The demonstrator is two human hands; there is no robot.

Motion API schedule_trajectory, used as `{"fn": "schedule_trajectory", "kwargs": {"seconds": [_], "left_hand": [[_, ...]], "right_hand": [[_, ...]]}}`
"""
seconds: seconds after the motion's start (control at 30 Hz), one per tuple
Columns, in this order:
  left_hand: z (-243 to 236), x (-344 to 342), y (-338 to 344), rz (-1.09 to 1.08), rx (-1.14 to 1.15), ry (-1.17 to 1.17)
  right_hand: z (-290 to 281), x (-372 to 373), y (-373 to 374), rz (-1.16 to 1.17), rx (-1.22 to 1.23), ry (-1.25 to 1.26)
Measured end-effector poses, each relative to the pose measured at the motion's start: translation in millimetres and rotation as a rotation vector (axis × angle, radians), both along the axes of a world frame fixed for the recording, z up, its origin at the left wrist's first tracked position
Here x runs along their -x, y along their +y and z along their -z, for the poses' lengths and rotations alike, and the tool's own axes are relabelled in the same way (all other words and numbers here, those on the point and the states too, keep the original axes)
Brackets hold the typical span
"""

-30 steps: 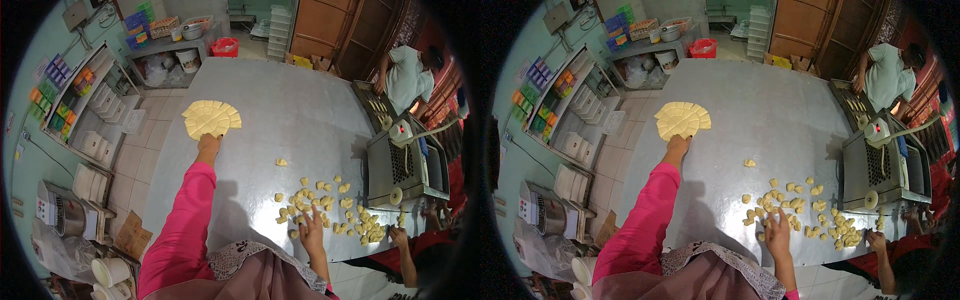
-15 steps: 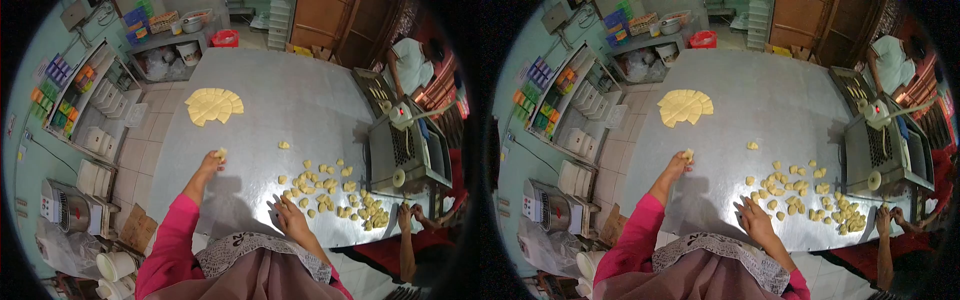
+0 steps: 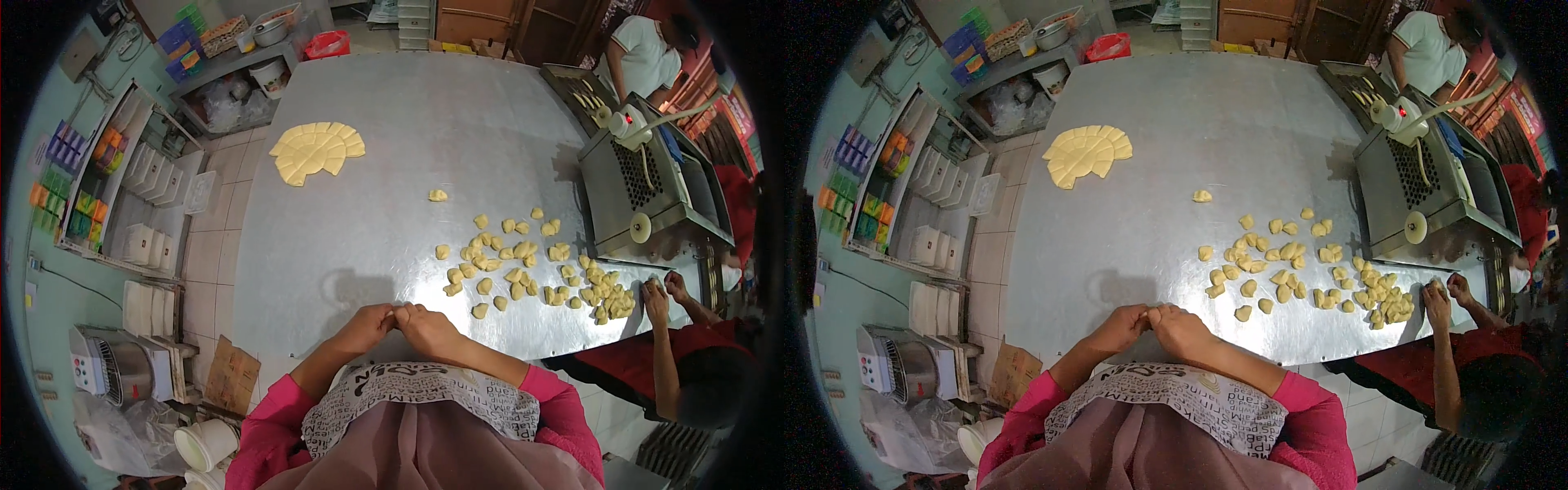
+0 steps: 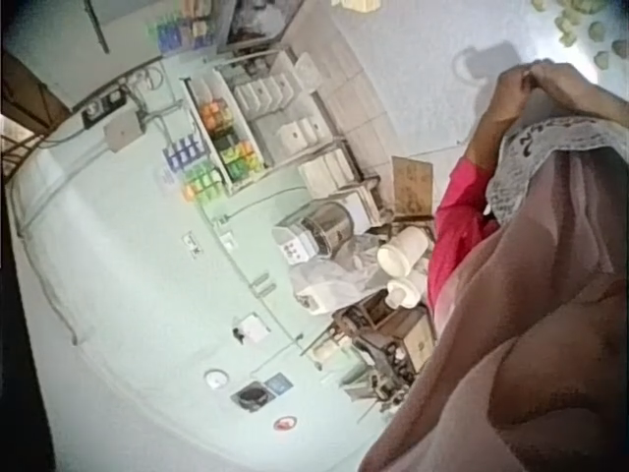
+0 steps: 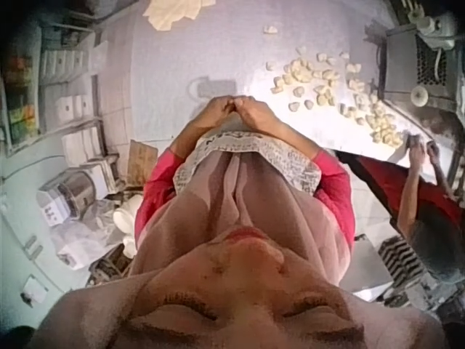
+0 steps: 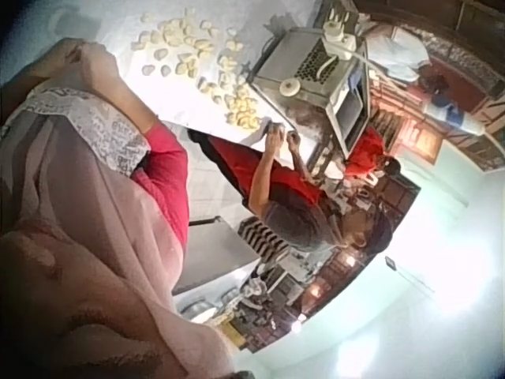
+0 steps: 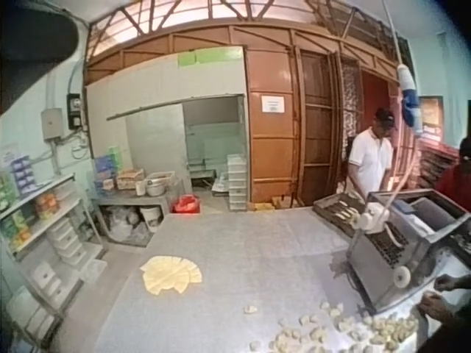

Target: The person is seen picking up small pieces of cut dough and rolling them or shaping them on a metal prep table in a bakery.

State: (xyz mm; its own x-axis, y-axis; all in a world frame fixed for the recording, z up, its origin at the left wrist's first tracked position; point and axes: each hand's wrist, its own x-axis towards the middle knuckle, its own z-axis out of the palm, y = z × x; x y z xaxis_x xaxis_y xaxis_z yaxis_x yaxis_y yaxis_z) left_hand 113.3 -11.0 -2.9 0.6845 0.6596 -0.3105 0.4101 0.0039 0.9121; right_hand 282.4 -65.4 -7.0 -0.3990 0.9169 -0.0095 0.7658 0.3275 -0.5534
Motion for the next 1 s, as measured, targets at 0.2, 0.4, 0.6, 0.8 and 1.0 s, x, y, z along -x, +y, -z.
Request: {"fn": "schedule_trajectory", "kwargs": {"seconds": [0.2,0.4,0.6,0.8,1.0], "left_hand": [[15,-5,5,0.0,-0.157,0.031],[50,-45,37,-0.045,-0.394,-0.339],[40,-78,94,0.13,-0.733,-0.136],[73,80,313,-0.624,-0.243,0.766],[88,80,357,-0.632,-0.346,0.837]], "right_hand": [[-26,-26,-1,0.024,0.201,0.005],[17,-51,-15,0.717,0.38,1.489],[58,-90,-1,0.827,0.6,1.863],[47,-211,-15,0.974,-0.398,0.349],[34,-180,1,0.94,-0.424,-0.04]]}}
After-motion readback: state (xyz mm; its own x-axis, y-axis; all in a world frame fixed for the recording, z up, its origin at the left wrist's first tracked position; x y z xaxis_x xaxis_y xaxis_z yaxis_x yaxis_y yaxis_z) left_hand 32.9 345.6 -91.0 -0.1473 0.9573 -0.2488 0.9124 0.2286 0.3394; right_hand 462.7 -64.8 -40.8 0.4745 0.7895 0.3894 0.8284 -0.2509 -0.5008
